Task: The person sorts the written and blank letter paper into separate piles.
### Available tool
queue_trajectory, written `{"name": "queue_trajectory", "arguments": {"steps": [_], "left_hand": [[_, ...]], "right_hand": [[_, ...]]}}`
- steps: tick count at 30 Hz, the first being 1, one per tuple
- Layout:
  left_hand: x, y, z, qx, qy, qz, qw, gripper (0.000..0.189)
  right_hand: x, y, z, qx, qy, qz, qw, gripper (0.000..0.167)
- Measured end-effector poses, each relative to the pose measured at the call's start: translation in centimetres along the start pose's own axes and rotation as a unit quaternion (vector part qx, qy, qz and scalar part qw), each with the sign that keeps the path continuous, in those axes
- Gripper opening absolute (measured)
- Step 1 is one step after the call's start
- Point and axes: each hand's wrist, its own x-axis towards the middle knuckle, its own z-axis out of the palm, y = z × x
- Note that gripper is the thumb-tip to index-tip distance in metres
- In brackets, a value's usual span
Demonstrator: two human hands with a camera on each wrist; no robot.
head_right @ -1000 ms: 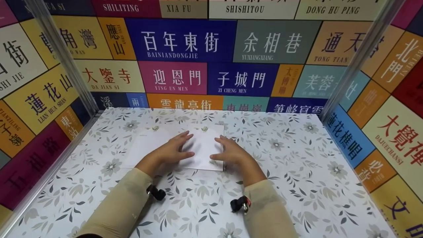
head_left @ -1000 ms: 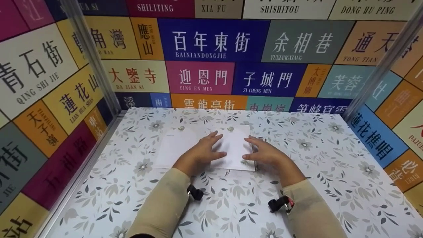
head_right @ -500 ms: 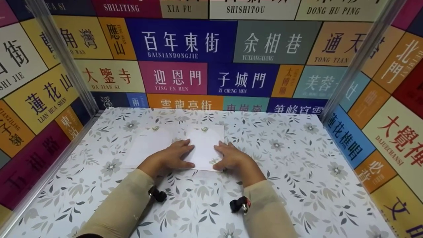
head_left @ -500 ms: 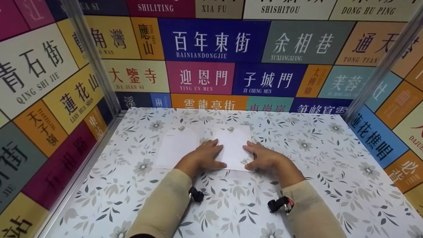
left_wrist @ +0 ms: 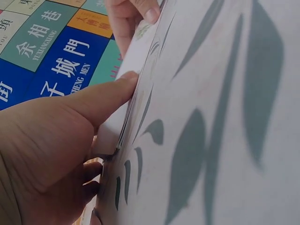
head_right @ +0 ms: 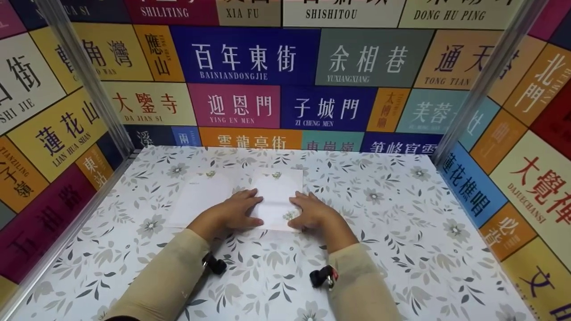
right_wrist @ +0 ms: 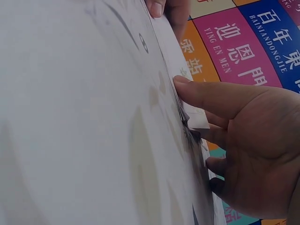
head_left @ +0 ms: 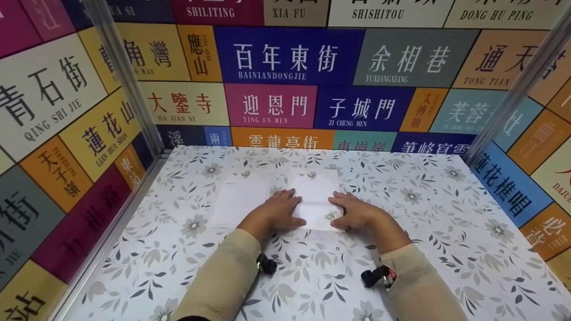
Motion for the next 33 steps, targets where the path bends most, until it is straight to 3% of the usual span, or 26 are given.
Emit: {"name": "queue_trajectory", "arguments": {"steps": [6,13,18,33], "left_hand": [[0.39,0.16,0.14,0.011,0.028,0.008,0.9995,0.076],[0.69,-0.02,0.16,0.004,0.053,0.013,0.9985,0.064],[0.71,-0.01,0.10,0.011,0.064,0.015,0.9978,0.064],[0.67,0.09,0.06,0.005,0.066,0.012,0.9978,0.064]], "right_hand": [[0.17,-0.38,0.07,0.012,0.023,-0.007,0.9996,0.077],[0.03,-0.35,0.25,0.042,0.069,0.018,0.9966,0.066],[0.02,-0.41,0.17,0.022,0.094,0.026,0.9950,0.065],[0.08,-0.40,0.03,0.016,0.096,0.023,0.9950,0.069]]}}
